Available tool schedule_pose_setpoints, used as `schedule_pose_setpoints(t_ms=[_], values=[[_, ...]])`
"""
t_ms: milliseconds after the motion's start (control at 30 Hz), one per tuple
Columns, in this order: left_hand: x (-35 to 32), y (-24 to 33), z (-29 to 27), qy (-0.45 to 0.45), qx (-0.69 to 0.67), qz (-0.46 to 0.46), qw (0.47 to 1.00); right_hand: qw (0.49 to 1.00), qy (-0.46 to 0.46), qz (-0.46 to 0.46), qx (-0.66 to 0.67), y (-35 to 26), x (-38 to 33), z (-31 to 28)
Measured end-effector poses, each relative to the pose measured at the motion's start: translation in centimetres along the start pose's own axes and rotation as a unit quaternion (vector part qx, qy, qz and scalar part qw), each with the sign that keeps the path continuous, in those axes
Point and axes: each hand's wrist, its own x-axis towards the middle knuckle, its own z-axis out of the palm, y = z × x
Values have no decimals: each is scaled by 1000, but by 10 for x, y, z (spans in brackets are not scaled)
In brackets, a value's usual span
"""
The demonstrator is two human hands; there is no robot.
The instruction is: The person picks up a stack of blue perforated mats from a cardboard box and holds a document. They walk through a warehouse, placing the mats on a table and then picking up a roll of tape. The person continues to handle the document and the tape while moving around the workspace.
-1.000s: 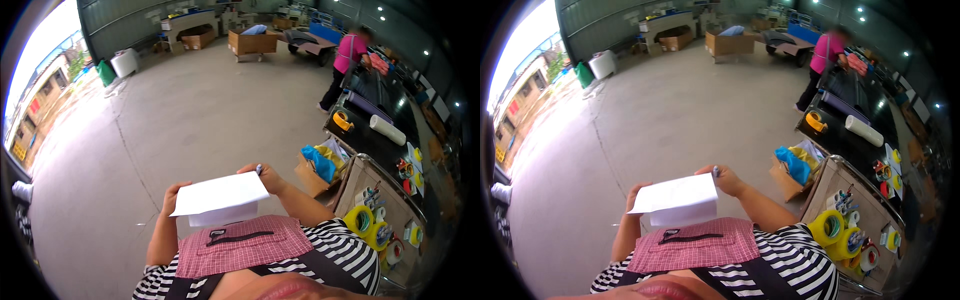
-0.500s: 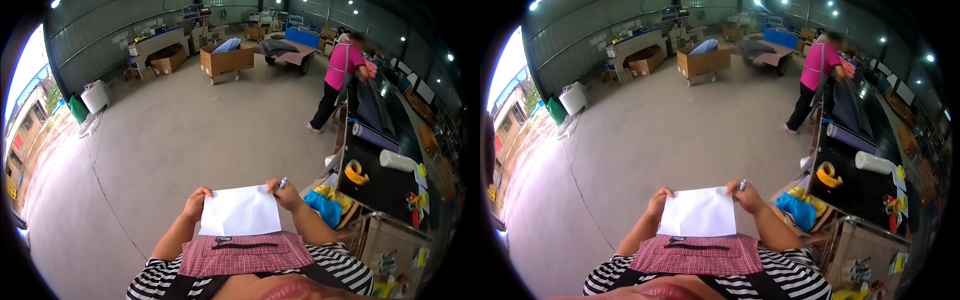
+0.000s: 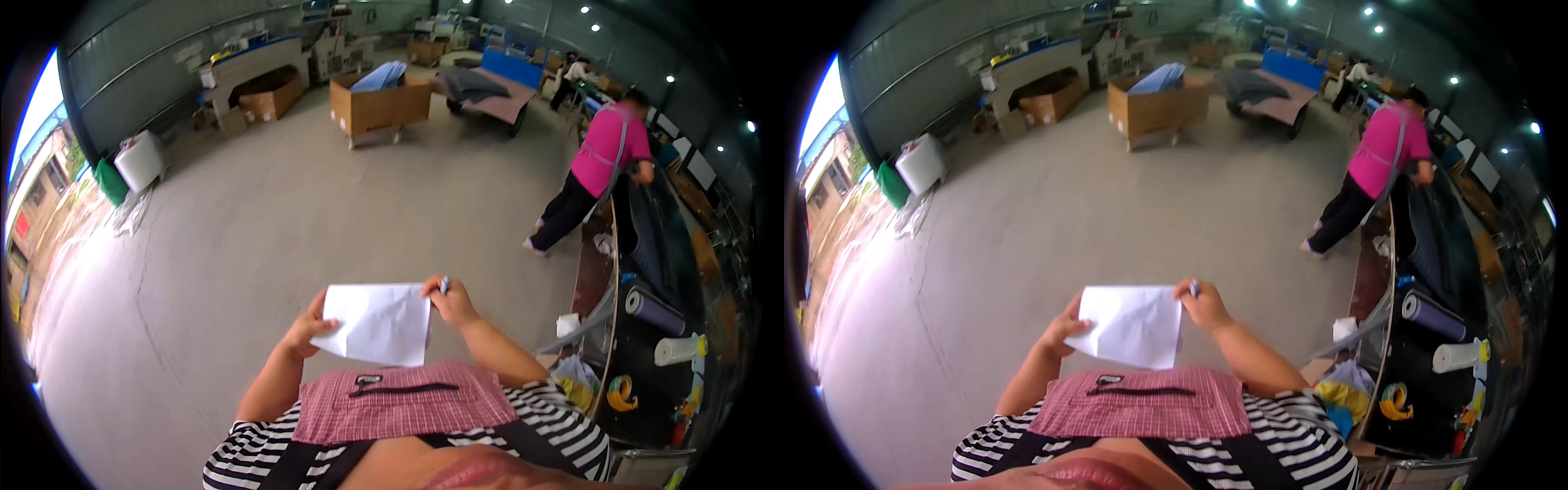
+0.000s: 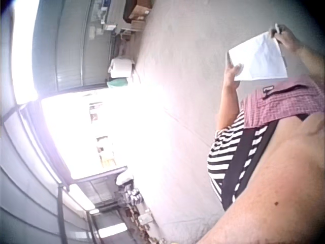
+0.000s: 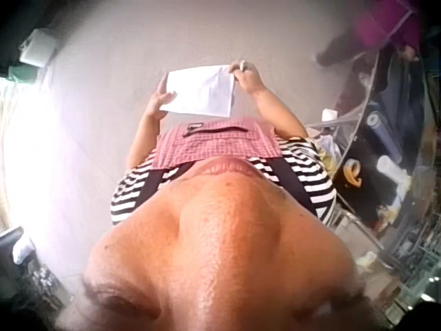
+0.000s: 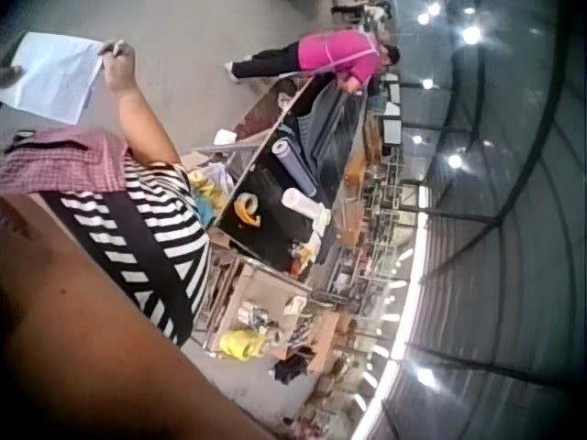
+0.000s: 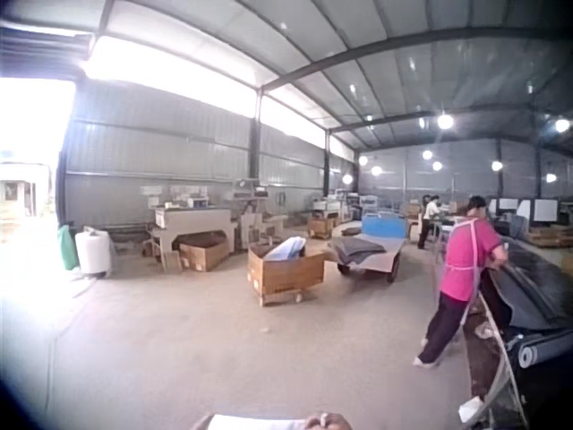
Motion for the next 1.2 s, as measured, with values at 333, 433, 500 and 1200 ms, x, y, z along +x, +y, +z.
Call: schedule_pose_setpoints(t_ms=[333, 433, 500, 1200], values=[[365, 77, -59, -108, 138, -154, 972, 951, 285, 23, 120, 2, 180, -104], [472, 96, -95, -25, 190, -113, 975, 914, 389, 106, 46, 79, 211, -160], [528, 91, -156, 82, 293, -98, 948, 886, 425, 186, 27, 147, 236, -184], [781, 228, -725, 307, 744, -300, 512, 944, 104, 303, -83, 250, 926, -224]])
